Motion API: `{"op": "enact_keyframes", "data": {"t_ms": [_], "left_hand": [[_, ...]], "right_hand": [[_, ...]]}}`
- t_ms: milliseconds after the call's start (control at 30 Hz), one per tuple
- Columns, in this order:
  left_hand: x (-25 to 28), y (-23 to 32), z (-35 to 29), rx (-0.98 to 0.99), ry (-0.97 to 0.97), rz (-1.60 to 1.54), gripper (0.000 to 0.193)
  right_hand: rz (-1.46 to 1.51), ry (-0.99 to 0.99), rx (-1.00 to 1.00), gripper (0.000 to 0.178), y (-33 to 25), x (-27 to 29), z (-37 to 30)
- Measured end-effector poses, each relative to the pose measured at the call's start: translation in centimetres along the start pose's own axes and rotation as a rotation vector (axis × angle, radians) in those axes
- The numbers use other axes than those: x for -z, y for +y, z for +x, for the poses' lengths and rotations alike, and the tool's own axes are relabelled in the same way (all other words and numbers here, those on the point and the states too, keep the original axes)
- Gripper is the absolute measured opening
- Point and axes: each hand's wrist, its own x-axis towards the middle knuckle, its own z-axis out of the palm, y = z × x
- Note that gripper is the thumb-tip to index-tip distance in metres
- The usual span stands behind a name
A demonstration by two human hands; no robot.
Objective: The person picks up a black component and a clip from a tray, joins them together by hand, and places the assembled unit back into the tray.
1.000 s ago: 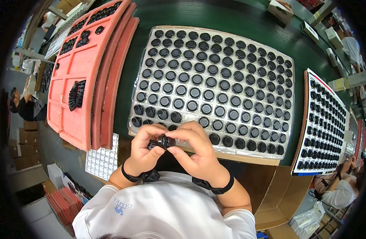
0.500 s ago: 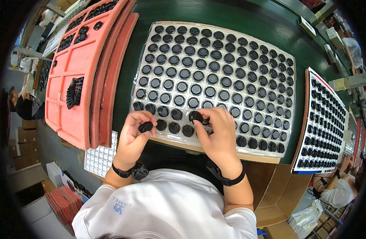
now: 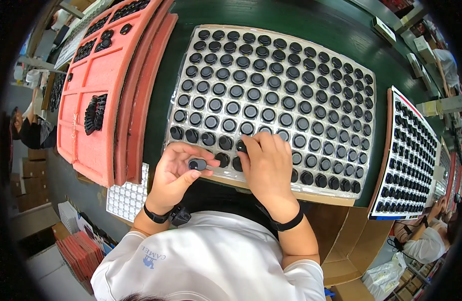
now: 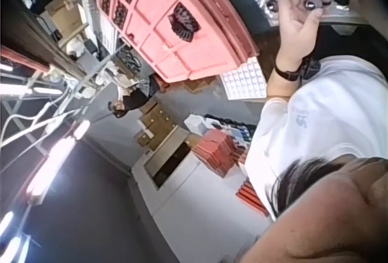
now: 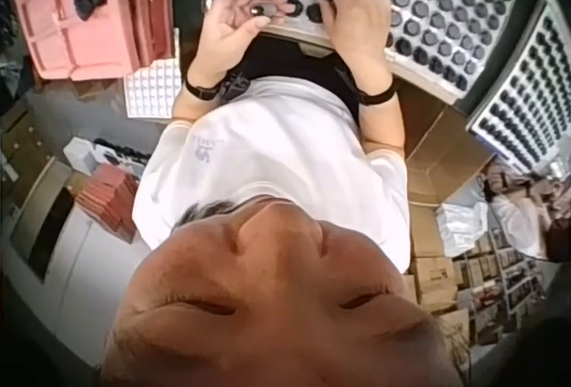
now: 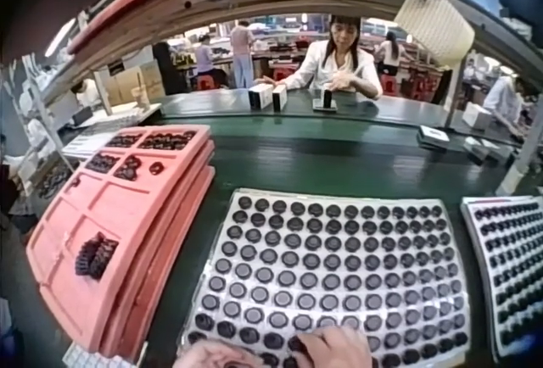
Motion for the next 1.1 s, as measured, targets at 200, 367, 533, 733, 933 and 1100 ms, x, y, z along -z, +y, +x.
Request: {"op": "enact_keyframes", "data": {"t_ms": [200, 367, 533, 733, 933, 1100], "left_hand": [[-0.6, -0.2, 0.3, -0.012, -0.077, -0.018, 0.045], [-0.9, -0.9, 0.0, -0.001, -0.116, -0.006, 0.053], [-1.1, -0.8, -0.4, 0.113, -0.146, -0.013, 0.047], [-0.4, -0.6, -0.1, 0.063, -0.096, 0.046, 0.033], [0.5, -0.7, -0.3, 0.033, -0.061, 0.146, 0.021], [-0.1, -0.3, -0.3, 0.034, -0.057, 0.149, 0.02]], "right_hand": [[0.326, 0.07, 0.216, 0.031, -1.5, 1.8, 0.0], [0.465, -0.057, 0.3, 0.034, -2.3, 1.7, -0.5], [0.501, -0.11, 0.257, 0.035, -1.5, 2.1, -1.0], [0.272, 0.027, 0.055, 0.033, 0.9, 3.1, -1.3], [0.092, 0.018, -0.004, 0.032, 2.3, 2.6, -1.5], [0.054, -0.031, -0.02, 0.031, 1.9, 2.2, -0.9]]}}
